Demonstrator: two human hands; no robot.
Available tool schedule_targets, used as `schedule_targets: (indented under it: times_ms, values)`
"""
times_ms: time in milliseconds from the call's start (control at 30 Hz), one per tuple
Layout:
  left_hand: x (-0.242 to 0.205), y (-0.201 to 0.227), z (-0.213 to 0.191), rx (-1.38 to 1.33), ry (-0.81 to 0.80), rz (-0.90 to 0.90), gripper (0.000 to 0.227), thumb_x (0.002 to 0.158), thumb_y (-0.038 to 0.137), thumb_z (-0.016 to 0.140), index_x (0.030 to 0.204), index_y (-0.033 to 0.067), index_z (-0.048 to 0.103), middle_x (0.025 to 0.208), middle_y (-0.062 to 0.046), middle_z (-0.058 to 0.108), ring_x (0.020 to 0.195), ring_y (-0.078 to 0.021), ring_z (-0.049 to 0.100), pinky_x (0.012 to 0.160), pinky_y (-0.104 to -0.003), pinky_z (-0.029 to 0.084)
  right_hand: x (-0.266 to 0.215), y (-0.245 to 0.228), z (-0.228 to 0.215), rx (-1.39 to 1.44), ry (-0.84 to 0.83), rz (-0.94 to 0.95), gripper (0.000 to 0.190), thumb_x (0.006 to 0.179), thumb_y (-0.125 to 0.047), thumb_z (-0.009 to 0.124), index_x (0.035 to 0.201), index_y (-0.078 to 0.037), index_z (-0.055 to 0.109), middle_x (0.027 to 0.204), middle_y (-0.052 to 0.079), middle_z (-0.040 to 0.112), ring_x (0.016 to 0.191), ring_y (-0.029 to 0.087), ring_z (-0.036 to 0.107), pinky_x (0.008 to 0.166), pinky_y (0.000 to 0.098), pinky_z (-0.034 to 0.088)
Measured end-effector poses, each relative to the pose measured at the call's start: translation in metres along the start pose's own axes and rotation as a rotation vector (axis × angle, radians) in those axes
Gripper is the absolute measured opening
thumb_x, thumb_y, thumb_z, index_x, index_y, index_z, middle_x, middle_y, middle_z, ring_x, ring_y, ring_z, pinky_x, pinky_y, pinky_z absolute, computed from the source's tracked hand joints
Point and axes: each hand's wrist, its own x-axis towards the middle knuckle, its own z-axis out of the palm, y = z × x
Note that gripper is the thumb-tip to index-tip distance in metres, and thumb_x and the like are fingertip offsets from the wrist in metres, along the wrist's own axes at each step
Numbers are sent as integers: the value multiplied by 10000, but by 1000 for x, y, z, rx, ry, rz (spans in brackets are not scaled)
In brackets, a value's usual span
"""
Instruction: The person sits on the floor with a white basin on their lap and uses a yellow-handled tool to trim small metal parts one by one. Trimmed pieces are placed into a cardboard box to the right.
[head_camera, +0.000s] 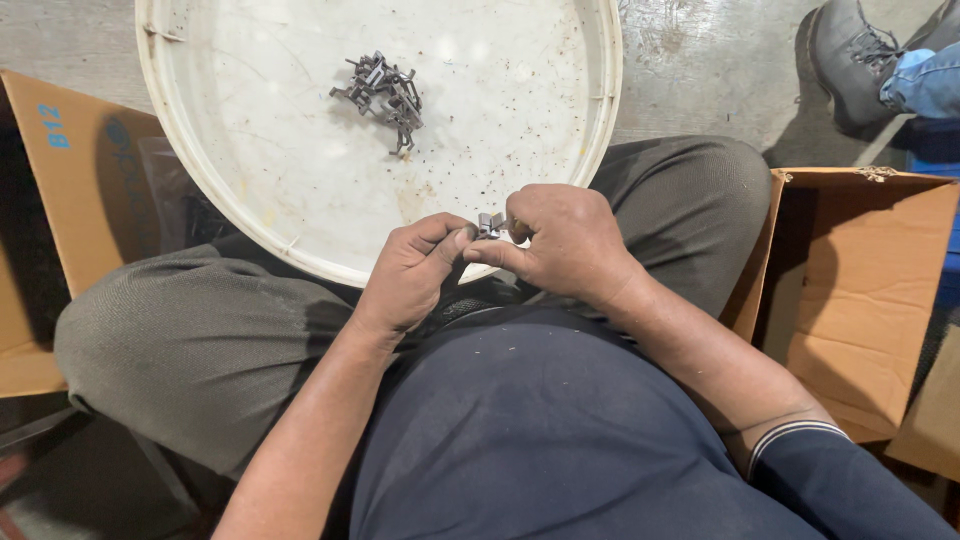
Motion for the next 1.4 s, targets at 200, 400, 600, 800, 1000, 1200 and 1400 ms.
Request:
schedule_targets:
  times_ms: [200,400,600,800,1000,1200,1400]
  values:
    - [-1,-1,1,10,-20,24,239,1075,213,595,1047,6,711,764,71,585,676,-10,463,596,-187,382,-4,3,4,55,61,-36,544,823,-562,816,746,-60,620,692,97,615,640,297,623,580,401,477]
    - [3,-2,-6,0,13,27,205,1050,203,615,1018,23,708,729,82,561,628,-8,441,551,-197,370,-5,14,7,592,3,63,446,817,-226,836,1185,-44,664,862,-2,687,631,85,511,575,246,446]
    - [13,13,-4,-355,271,-5,250,1011,296,631,1132,80,598,734,8,568,572,-84,502,449,-245,377,8,8,11,566,60,81,281,896,-163,818,1131,-65,701,890,-3,707,650,47,526,594,232,442]
    - [16,31,-21,-794,435,78,474,929,501,562,1223,137,488,874,-52,642,698,-156,680,471,-338,554,39,-24,22,426,19,-76,390,864,-159,811,1207,-55,658,1048,68,723,788,124,656,680,265,536]
    - [6,41,-46,-762,437,354,450,977,201,749,1313,117,461,944,-27,605,710,-140,595,490,-313,467,111,-9,42,158,125,56,242,974,-216,770,1187,-115,715,1037,72,755,890,216,735,790,338,576]
    - [2,64,-55,-842,496,354,543,902,44,700,1344,149,401,1001,-50,635,801,-179,663,579,-356,565,150,0,95,-206,-74,-29,364,860,-357,772,1091,-85,701,981,127,726,896,342,700,737,465,536]
    - [-2,66,-60,-769,422,262,492,889,-1,683,1308,141,465,1016,-28,593,859,-192,695,569,-365,587,145,-5,98,-138,-17,-4,285,859,-300,793,1010,-76,705,967,132,703,873,330,701,752,438,547]
